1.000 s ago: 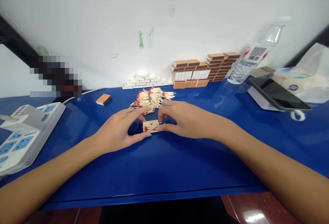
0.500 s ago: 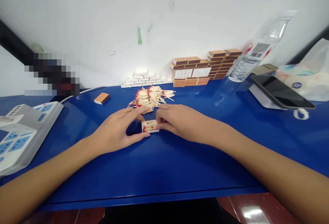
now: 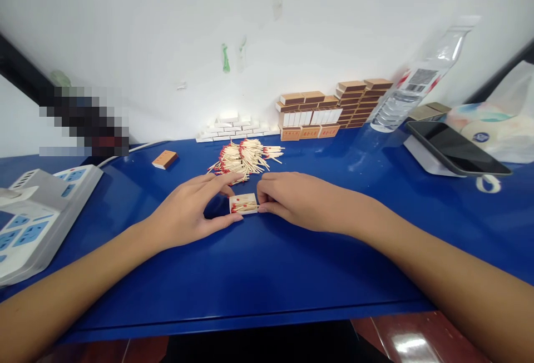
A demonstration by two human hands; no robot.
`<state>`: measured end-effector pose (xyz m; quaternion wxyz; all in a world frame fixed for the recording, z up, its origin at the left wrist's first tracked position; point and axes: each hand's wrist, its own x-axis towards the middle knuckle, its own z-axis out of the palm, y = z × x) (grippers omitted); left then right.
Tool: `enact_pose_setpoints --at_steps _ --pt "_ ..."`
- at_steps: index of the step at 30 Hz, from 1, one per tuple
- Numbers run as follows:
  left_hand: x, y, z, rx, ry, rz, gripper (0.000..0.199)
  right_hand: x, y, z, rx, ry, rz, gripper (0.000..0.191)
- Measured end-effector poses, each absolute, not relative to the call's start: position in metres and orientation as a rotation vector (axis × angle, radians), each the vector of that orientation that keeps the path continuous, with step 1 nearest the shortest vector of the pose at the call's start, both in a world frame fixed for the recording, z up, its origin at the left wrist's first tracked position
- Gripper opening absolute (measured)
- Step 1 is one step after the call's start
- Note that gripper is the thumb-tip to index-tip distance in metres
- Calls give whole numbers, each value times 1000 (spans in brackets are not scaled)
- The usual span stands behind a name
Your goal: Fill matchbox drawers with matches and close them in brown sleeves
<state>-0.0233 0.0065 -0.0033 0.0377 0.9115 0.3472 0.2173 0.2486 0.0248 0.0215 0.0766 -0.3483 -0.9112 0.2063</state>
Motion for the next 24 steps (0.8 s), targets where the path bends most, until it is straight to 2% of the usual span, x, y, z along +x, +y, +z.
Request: enact_pose_setpoints --at_steps 5,19,24 --pt "-23 7 -3 2803 1045 672 68 242 22 19 -1009 -2711 562 23" --pt "-22 5 -4 2829 957 754 68 235 20 10 -897 -2680 422 13" --pt "-20 4 -4 2810 935 763 66 230 18 7 -848 -2636 462 20"
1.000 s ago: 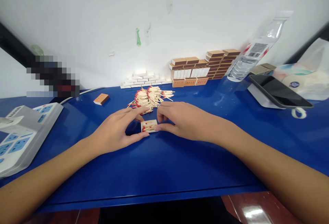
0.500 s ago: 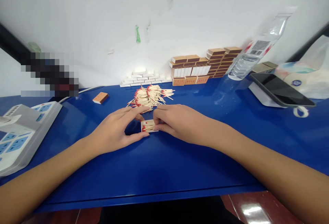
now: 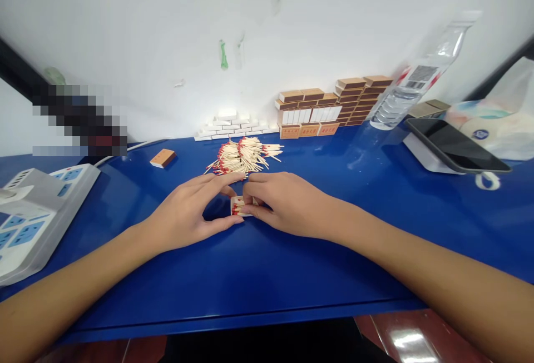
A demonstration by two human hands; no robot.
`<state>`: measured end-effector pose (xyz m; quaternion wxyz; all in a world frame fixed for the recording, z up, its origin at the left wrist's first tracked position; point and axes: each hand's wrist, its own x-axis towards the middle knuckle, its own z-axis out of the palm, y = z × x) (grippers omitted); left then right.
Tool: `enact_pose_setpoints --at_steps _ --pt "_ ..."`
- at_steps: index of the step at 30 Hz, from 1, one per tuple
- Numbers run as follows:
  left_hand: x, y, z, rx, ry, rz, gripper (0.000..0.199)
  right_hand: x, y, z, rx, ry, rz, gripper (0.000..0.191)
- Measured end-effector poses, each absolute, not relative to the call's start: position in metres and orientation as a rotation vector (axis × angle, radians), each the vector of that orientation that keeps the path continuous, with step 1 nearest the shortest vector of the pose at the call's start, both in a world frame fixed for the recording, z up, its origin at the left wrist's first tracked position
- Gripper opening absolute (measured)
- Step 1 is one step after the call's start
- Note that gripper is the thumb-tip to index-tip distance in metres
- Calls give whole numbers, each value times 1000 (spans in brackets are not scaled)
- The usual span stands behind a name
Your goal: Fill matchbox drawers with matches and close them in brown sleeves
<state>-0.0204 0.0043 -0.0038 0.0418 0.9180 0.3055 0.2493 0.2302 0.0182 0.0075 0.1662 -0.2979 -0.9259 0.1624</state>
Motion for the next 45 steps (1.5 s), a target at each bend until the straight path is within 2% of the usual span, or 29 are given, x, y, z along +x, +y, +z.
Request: enact_pose_setpoints --at_steps 7,19,28,39,45 --pt "-21 4 -4 2820 935 772 67 229 18 12 -855 -2604 461 18" --pt "-19 1 -3 2817 832 862 77 227 21 -4 -756 -2540 166 16" --pt "-18 0 -2 2781 870 840 80 225 17 -4 -655 -2550 -260 27" --pt "-17 0 1 2729 879 856 84 223 14 -1 -625 -2576 -393 32" --pt "-19 3 -1 2740 890 879 81 226 14 1 -656 -2596 -279 31"
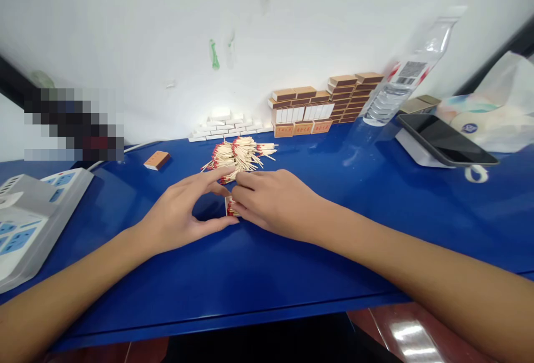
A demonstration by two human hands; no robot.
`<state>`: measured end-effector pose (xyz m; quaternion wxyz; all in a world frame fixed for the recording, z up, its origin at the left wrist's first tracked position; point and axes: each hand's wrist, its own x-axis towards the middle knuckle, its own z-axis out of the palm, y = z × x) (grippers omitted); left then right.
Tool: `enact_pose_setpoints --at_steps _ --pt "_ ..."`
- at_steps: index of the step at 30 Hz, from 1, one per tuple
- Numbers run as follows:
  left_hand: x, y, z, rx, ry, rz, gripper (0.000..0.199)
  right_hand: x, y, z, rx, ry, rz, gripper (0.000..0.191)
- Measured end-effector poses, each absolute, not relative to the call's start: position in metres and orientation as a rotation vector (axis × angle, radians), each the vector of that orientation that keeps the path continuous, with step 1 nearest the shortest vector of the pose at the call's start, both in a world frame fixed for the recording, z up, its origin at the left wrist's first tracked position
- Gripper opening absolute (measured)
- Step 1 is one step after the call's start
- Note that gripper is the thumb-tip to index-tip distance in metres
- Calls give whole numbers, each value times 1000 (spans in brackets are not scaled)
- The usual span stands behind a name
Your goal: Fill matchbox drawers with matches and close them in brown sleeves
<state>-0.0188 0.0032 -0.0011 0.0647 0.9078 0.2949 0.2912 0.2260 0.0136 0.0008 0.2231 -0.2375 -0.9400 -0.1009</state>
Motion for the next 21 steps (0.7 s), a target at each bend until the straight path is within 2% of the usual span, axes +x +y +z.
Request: enact_pose_setpoints --at_steps 13,17,21 --pt "-21 3 -3 2774 926 838 78 232 18 13 -865 -2629 494 13" --pt "-22 5 -3 2771 940 792 78 232 19 12 -844 -2625 540 11" --pt "-22 6 -3 2804 937 779 75 230 20 8 -839 -2633 445 13"
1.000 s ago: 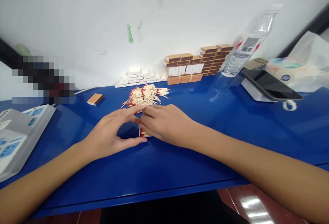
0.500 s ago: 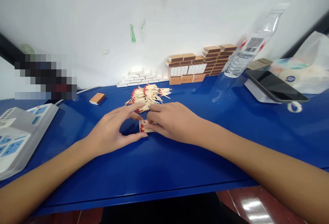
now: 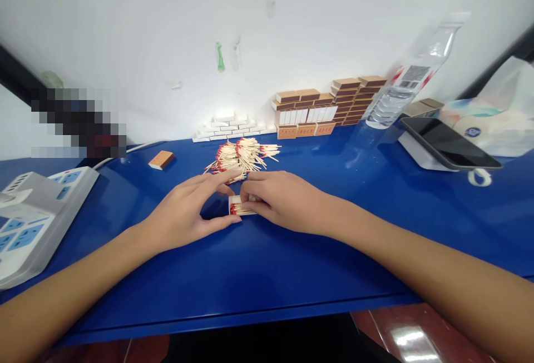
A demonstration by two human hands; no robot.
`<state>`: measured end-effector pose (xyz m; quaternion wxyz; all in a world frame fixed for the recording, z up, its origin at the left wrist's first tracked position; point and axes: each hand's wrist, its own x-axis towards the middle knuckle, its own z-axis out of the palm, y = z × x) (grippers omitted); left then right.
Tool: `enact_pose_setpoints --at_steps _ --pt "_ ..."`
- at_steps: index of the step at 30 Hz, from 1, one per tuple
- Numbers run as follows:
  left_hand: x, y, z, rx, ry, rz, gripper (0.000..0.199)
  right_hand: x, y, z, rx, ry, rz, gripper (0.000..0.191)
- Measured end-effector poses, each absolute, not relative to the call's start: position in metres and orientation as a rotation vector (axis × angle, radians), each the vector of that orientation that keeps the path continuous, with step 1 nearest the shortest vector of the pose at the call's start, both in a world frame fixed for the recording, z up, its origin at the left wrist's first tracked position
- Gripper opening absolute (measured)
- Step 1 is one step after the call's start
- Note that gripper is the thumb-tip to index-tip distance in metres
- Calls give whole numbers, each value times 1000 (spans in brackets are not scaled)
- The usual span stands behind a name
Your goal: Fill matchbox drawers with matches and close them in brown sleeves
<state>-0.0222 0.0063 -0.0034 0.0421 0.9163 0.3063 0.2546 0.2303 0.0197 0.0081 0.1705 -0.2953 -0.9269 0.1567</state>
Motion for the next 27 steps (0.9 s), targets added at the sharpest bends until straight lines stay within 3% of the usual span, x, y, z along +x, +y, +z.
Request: enact_pose_setpoints --at_steps 6,11,16,27 --pt "-21 5 -4 2858 949 773 61 238 31 14 -881 -2550 371 23" --pt "-21 4 -3 2853 951 774 57 264 73 8 -1278 -2318 150 28" --pt "-21 5 -3 2849 959 755 58 270 95 -9 -1493 -2300 172 24" --pt "-21 5 -4 2817 964 754 59 276 108 -15 -1284 -2400 173 14"
